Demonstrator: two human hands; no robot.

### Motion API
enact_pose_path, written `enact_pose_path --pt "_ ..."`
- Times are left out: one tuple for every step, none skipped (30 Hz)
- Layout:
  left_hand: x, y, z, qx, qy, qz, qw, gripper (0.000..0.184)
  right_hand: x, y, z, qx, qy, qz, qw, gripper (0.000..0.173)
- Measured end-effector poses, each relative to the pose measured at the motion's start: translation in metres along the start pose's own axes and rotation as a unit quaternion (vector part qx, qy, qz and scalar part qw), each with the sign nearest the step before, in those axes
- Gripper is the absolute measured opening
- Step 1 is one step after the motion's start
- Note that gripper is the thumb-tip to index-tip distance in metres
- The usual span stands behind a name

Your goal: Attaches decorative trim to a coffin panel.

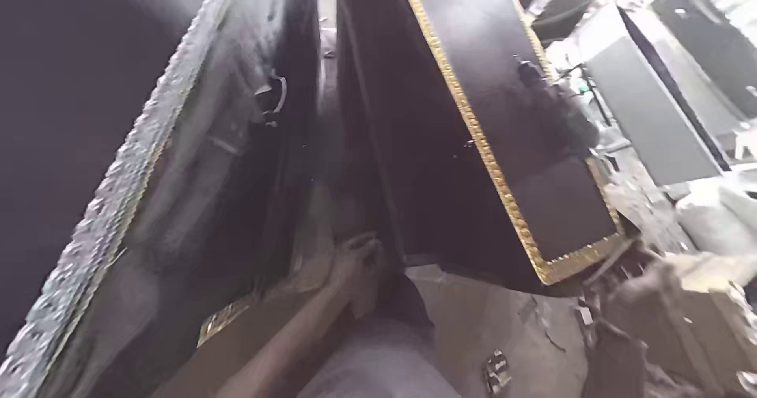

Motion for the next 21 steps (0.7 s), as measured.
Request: enact_pose_path --pt "-0.009 0.01 0.005 0.001 0.009 0.012 1.0 0.026 0.013 0.001 0.001 0.014 -0.021 0.062 0.998 0.043" --pt "-0.017 0.017 0.009 0.002 0.021 0.018 1.0 0.024 0.022 0.003 0.0 0.016 -0.047 0.123 0.991 0.044" --pt "-0.025 0.023 0.013 0.004 0.034 0.017 0.999 0.023 0.03 0.006 0.0 0.012 -0.064 0.173 0.983 0.049" --pt "-0.032 0.027 0.016 0.004 0.047 0.016 0.999 0.021 0.037 0.009 0.002 0.01 -0.081 0.211 0.974 0.055" --pt "-0.037 0.029 0.019 -0.003 0.059 0.019 0.998 0.02 0.045 0.013 0.005 0.011 -0.104 0.235 0.966 0.058" --pt "-0.042 0.03 0.021 -0.014 0.067 0.026 0.997 0.02 0.053 0.018 0.009 0.013 -0.133 0.253 0.958 0.059" --pt "-0.047 0.031 0.023 -0.025 0.072 0.034 0.996 0.02 0.062 0.023 0.014 0.02 -0.167 0.259 0.951 0.057" --pt "-0.051 0.031 0.023 -0.037 0.08 0.042 0.995 0.02 0.071 0.031 0.019 0.037 -0.199 0.251 0.947 0.053" --pt "-0.055 0.031 0.023 -0.047 0.088 0.046 0.994 0.02 0.077 0.039 0.025 0.067 -0.23 0.235 0.942 0.049" --pt "-0.059 0.031 0.023 -0.056 0.096 0.046 0.993 0.022 0.082 0.049 0.032 0.111 -0.263 0.205 0.936 0.045" --pt "-0.062 0.03 0.024 -0.062 0.099 0.045 0.992 0.024 0.085 0.059 0.04 0.162 -0.288 0.166 0.929 0.04" --pt "-0.065 0.03 0.022 -0.065 0.105 0.046 0.991 0.025 0.088 0.068 0.046 0.206 -0.303 0.144 0.919 0.037" --pt "-0.069 0.031 0.02 -0.069 0.109 0.052 0.99 0.026 0.091 0.075 0.05 0.235 -0.32 0.139 0.907 0.035" --pt "-0.074 0.033 0.019 -0.073 0.116 0.059 0.989 0.025 0.095 0.079 0.052 0.26 -0.335 0.142 0.895 0.034" --pt "-0.079 0.036 0.018 -0.077 0.127 0.06 0.987 0.024 0.099 0.082 0.052 0.281 -0.347 0.143 0.883 0.034" --pt "-0.084 0.04 0.018 -0.078 0.138 0.051 0.986 0.024 0.105 0.083 0.051 0.305 -0.352 0.141 0.874 0.034" --pt "-0.09 0.044 0.018 -0.077 0.154 0.033 0.985 0.024 0.112 0.085 0.049 0.327 -0.356 0.14 0.864 0.033" --pt "-0.095 0.05 0.017 -0.074 0.173 0.008 0.982 0.025 0.123 0.09 0.048 0.349 -0.363 0.134 0.853 0.032" --pt "-0.101 0.057 0.016 -0.067 0.198 -0.017 0.978 0.026 0.136 0.098 0.047 0.367 -0.378 0.124 0.841 0.03" --pt "-0.108 0.065 0.015 -0.054 0.225 -0.032 0.972 0.026 0.153 0.109 0.048 0.377 -0.399 0.109 0.828 0.028" --pt "-0.113 0.074 0.012 -0.038 0.255 -0.038 0.965 0.027 0.171 0.122 0.051 0.382 -0.428 0.099 0.813 0.025"
Point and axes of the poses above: each hand's wrist, its own z-axis away from the middle knuckle, its own y-axis out of the palm, x = y × z, the point moved 7 cm from there along -z, towards the middle knuckle, and after that the axes turned 2 degrees about -y, right-handed, at the moved point
